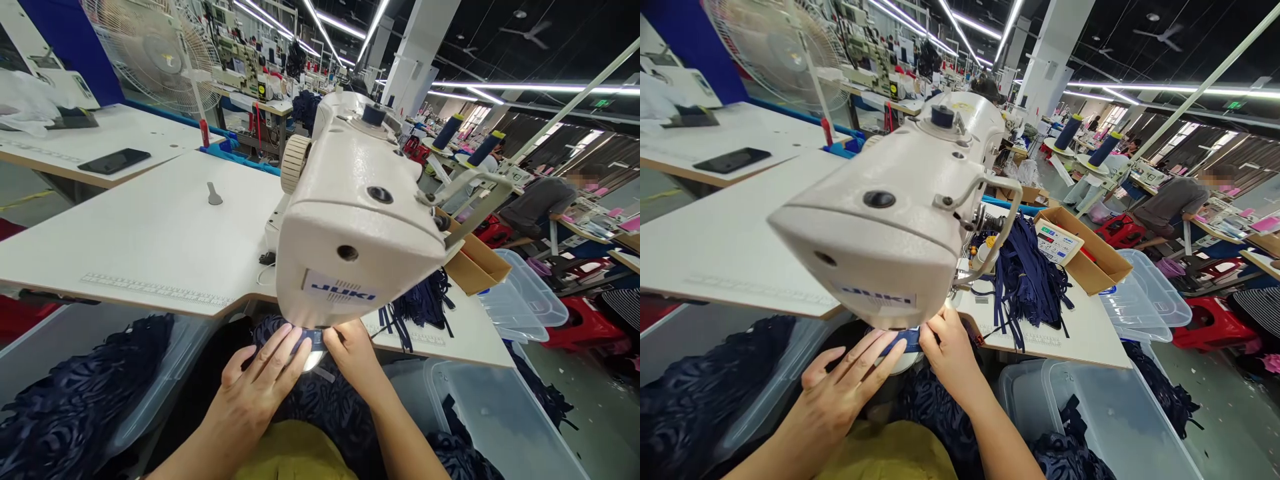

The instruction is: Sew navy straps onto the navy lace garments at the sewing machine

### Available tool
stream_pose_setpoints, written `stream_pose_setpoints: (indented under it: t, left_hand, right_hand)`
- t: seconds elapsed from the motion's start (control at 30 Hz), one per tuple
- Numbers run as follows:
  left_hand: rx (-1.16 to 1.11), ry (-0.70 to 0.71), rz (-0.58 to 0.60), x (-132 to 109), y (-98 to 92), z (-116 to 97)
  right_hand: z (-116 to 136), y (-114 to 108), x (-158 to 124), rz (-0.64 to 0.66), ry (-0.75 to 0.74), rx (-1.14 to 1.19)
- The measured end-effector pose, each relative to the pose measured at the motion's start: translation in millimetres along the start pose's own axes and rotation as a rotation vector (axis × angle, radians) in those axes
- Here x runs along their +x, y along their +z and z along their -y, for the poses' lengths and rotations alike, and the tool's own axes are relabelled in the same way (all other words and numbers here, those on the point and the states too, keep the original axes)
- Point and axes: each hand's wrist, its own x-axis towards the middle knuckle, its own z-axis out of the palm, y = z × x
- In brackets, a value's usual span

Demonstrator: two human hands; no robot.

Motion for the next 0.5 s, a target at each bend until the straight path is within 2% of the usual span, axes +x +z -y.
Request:
stream_pose_setpoints:
  t: [0.13,0.5]
  left_hand:
    - [0.005,-0.007,-0.032,-0.4,1.2,-1.4]
    - [-0.038,-0.006,0.023,0.1,-1.7,0.5]
  right_hand:
    - [0.2,1.4,-2.0,-0.013,0.011,-0.035]
    - [-6.6,5.1,-5.4,-0.045,0.022,-0.097]
